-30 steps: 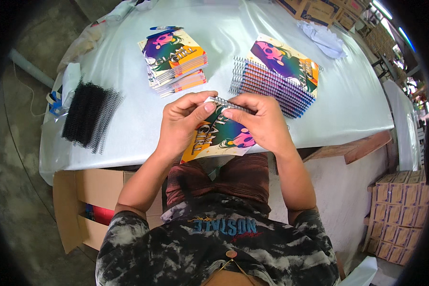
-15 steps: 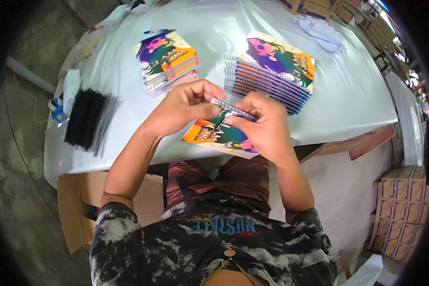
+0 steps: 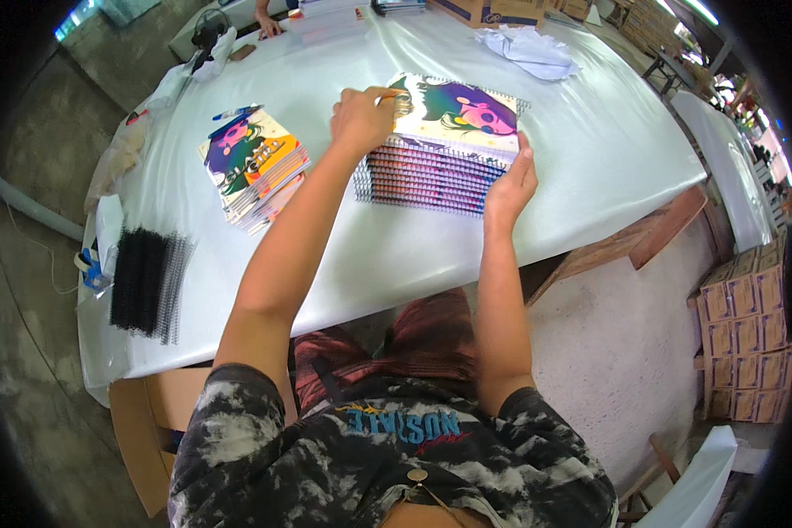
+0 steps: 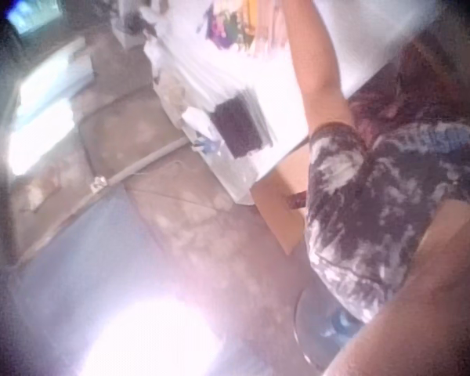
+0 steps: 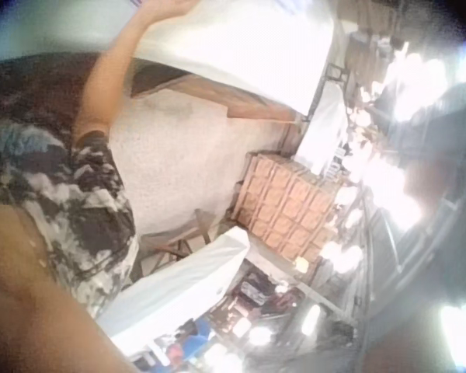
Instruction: The person assembles spiral-bound notebooks by inserting metal coils into the punched holes of the covers and pages. They repeatedly pick up a coil, align it with the notebook, and press it into place, then place the finished notebook on a stack.
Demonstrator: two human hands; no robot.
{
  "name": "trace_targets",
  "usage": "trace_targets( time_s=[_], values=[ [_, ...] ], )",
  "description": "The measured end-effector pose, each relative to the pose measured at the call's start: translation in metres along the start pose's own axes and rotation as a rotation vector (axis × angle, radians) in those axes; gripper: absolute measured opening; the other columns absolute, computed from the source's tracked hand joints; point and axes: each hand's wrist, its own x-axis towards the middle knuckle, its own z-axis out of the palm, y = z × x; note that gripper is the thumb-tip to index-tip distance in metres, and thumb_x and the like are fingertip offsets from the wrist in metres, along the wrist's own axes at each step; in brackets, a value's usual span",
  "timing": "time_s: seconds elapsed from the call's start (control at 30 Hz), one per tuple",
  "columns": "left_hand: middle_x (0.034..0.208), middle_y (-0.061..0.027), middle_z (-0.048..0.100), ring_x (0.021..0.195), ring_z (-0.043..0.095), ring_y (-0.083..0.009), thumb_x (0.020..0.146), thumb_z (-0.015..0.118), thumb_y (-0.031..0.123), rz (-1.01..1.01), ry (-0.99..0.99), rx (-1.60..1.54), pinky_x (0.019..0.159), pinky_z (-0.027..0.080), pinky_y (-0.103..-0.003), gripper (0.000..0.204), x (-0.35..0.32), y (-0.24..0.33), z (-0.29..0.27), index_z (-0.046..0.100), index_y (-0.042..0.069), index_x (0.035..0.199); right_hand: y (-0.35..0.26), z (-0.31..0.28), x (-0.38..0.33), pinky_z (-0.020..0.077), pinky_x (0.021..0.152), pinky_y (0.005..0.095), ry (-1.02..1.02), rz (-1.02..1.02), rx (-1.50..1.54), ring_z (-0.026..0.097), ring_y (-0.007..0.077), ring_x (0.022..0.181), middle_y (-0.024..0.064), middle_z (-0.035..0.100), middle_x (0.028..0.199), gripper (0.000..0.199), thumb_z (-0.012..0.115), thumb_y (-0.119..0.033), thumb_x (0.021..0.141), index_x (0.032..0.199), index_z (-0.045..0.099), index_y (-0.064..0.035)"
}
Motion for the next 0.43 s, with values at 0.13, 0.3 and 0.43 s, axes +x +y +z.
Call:
trace_targets(
  time_s=[0.13,0.3,0.43],
  values=[
    [0.081,-0.0154,0.059,0.078,0.059,-0.0312,0.083,0.055,0.026,-0.111,0.143,-0.218,0.074,0.046,-0.038,0.027,-0.021,0.015,-0.004,0.064,0.001,0.078,0.002,-0.003,-0.003,0.0430,0.086,0.0317,0.104,-0.102,-0.054,0.058,0.0239,0.099,0.0185,0.060,0.108,0.043,0.036,-0.027,0.096,0.118,0.051,0.0061],
    [0.072,-0.0142,0.056,0.064,0.054,-0.0277,0.082,0.058,0.023,-0.179,0.340,-0.475,0.063,0.043,-0.038,0.027,-0.040,0.018,0.004,0.059,-0.001,0.069,-0.006,0.005,-0.008,0.0461,0.078,0.0320,0.146,-0.141,-0.260,0.060,0.0226,0.085,0.0164,0.062,0.097,0.027,0.049,-0.011,0.087,0.109,0.055,0.0048],
    [0.077,-0.0152,0.060,0.069,0.058,-0.0261,0.082,0.062,0.027,-0.091,0.187,-0.416,0.065,0.045,-0.036,0.029,-0.037,0.005,-0.013,0.061,-0.001,0.075,0.019,-0.007,0.002,0.0441,0.084,0.0327,0.057,-0.092,-0.179,0.058,0.0242,0.091,0.0148,0.059,0.106,0.044,0.051,-0.010,0.087,0.127,0.037,-0.0002]
  ],
)
